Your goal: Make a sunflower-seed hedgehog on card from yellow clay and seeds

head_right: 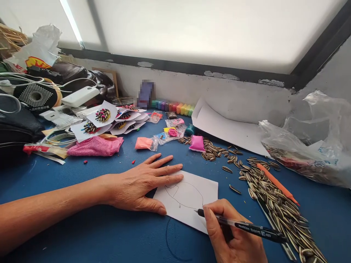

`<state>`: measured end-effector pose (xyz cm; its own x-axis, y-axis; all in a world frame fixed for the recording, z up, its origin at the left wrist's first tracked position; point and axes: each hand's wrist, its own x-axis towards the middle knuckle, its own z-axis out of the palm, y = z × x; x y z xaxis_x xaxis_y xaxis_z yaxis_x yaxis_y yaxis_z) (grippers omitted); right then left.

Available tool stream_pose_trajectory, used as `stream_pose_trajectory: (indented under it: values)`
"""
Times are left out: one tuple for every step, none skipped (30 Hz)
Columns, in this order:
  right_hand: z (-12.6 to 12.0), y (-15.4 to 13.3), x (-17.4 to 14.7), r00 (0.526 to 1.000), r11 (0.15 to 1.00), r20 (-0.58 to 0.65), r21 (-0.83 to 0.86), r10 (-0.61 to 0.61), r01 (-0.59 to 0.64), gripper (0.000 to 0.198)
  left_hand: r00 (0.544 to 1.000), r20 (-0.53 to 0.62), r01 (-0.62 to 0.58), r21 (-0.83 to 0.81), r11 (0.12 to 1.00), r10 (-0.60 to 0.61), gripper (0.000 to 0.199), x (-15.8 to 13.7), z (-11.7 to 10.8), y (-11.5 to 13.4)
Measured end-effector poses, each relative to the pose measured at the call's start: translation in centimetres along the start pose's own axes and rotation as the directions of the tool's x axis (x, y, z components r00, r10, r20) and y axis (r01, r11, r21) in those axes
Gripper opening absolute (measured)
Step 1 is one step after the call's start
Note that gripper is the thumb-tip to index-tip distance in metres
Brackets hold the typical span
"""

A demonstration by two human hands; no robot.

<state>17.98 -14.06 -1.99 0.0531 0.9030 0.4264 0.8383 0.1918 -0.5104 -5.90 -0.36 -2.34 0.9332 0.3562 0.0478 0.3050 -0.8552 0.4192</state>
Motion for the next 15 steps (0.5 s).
stream_pose_trajectory:
  values:
    - [0.07,0.0,-0.02,1.0,1.0,-0.008,0.0,0.0,0.0,0.028,1.0,0.001,0.003,0.002,1.0,-0.003,0.079,0.0,0.04,-0.02]
    - [0.12,0.0,-0.05,1.0,1.0,-0.017,0.005,0.003,-0.003,0.028,1.0,0.001,0.006,0.004,1.0,-0.006,0.08,0.0,0.08,-0.03]
    - [0.15,0.0,-0.08,1.0,1.0,-0.017,0.013,0.0,0.0,0.027,1.0,0.001,0.008,0.006,1.0,-0.008,0.08,0.01,0.12,-0.05]
    - [0.16,0.01,-0.11,1.0,1.0,-0.017,0.02,-0.01,0.01,0.025,1.0,0.0,0.01,0.008,1.0,-0.01,0.08,0.01,0.15,-0.05]
    - [0.14,0.02,-0.13,1.0,0.999,-0.013,0.024,-0.024,0.024,0.024,1.0,-0.003,0.01,0.01,1.0,-0.01,0.08,0.01,0.17,-0.05]
    - [0.11,0.04,-0.13,0.999,0.999,-0.004,0.026,-0.043,0.044,0.022,1.0,-0.007,0.009,0.011,1.0,-0.009,0.08,0.01,0.19,-0.04]
    - [0.07,0.04,-0.11,0.998,0.998,0.004,0.026,-0.061,0.061,0.021,1.0,-0.009,0.007,0.011,1.0,-0.007,0.079,0.02,0.2,-0.03]
    - [0.03,0.04,-0.07,0.997,0.997,0.01,0.023,-0.073,0.073,0.02,1.0,-0.011,0.004,0.01,1.0,-0.004,0.079,0.02,0.21,-0.02]
    - [-0.01,0.03,-0.02,0.997,0.997,0.012,0.019,-0.078,0.078,0.02,1.0,-0.013,0.001,0.009,1.0,-0.001,0.079,0.03,0.22,-0.01]
    - [-0.04,0.01,0.04,0.997,0.997,0.012,0.016,-0.078,0.078,0.02,1.0,-0.015,0.001,0.009,1.0,-0.001,0.079,0.03,0.22,0.0]
    - [-0.06,-0.01,0.09,0.997,0.997,0.017,0.012,-0.074,0.074,0.019,1.0,-0.013,0.002,0.009,1.0,-0.002,0.079,0.03,0.22,0.0]
    - [-0.07,-0.03,0.14,0.997,0.997,0.02,0.008,-0.074,0.073,0.019,1.0,-0.009,0.005,0.01,1.0,-0.005,0.079,0.03,0.21,-0.01]
    - [-0.05,-0.05,0.17,0.997,0.998,0.024,0.004,-0.07,0.07,0.02,1.0,-0.004,0.007,0.012,1.0,-0.007,0.08,0.03,0.2,-0.02]
    - [-0.02,-0.05,0.17,0.997,0.998,0.026,0.003,-0.069,0.069,0.02,1.0,0.001,0.009,0.013,1.0,-0.009,0.08,0.03,0.18,-0.03]
    - [0.03,-0.03,0.16,0.997,0.998,0.032,0.003,-0.068,0.068,0.02,1.0,0.004,0.008,0.014,1.0,-0.008,0.08,0.03,0.16,-0.04]
